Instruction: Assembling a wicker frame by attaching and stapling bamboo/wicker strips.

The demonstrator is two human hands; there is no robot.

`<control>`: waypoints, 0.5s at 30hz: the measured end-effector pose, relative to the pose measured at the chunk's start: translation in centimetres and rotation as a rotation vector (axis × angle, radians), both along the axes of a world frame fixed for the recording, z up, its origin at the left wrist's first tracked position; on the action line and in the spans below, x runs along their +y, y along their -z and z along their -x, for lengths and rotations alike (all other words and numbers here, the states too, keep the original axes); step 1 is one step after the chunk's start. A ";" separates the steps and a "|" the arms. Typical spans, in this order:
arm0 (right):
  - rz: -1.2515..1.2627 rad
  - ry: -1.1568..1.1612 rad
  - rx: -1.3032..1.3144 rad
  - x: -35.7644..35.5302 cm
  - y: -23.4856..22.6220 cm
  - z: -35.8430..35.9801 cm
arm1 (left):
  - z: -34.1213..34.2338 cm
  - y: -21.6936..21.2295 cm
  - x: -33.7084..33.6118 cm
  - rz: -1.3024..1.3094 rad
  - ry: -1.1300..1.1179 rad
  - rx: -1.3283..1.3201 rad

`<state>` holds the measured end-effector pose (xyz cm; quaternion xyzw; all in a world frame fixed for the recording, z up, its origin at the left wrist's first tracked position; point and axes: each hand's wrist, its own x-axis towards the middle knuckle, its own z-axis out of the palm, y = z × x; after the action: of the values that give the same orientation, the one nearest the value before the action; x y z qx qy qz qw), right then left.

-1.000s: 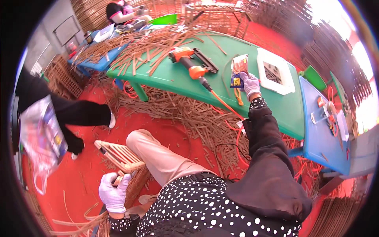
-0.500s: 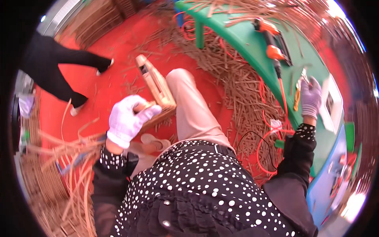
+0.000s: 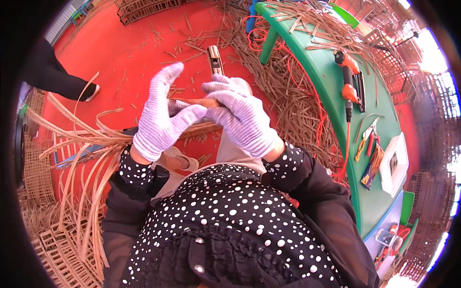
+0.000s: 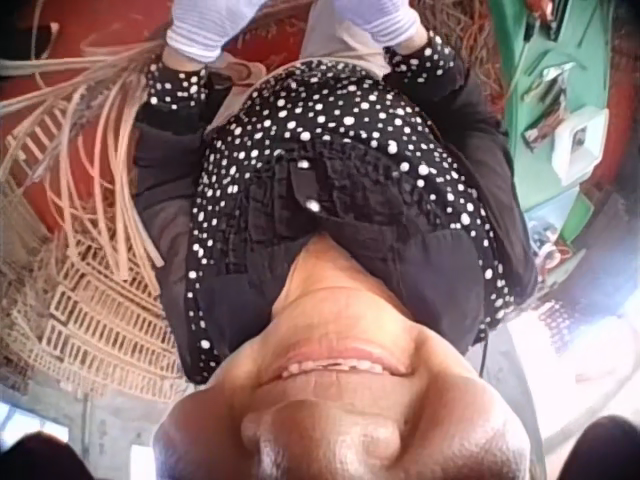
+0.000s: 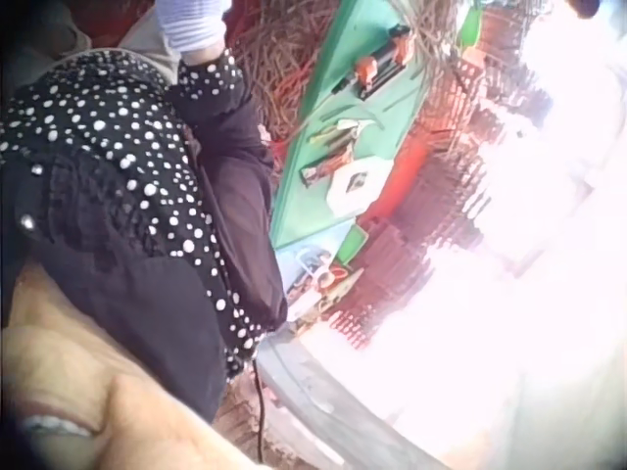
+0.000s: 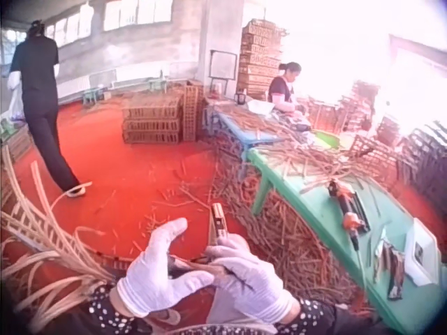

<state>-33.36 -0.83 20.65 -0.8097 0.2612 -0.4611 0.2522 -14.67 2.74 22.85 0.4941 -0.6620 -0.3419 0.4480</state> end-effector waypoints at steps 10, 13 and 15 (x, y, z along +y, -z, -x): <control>-1.078 -0.012 -1.056 0.8 -0.1 0.3 | -1.7 -0.1 2.9 0.761 0.117 -0.333; -0.717 -0.187 -0.834 2.0 0.3 0.4 | -0.8 0.1 0.7 0.539 -0.199 -0.626; -0.528 -0.304 -0.723 2.3 0.3 -0.2 | 0.0 1.2 -0.4 0.267 0.018 -0.966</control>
<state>-33.15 1.42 20.32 -0.5344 0.1438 -0.5890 0.5889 -14.72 2.35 21.66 0.5288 -0.8360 0.0096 0.1465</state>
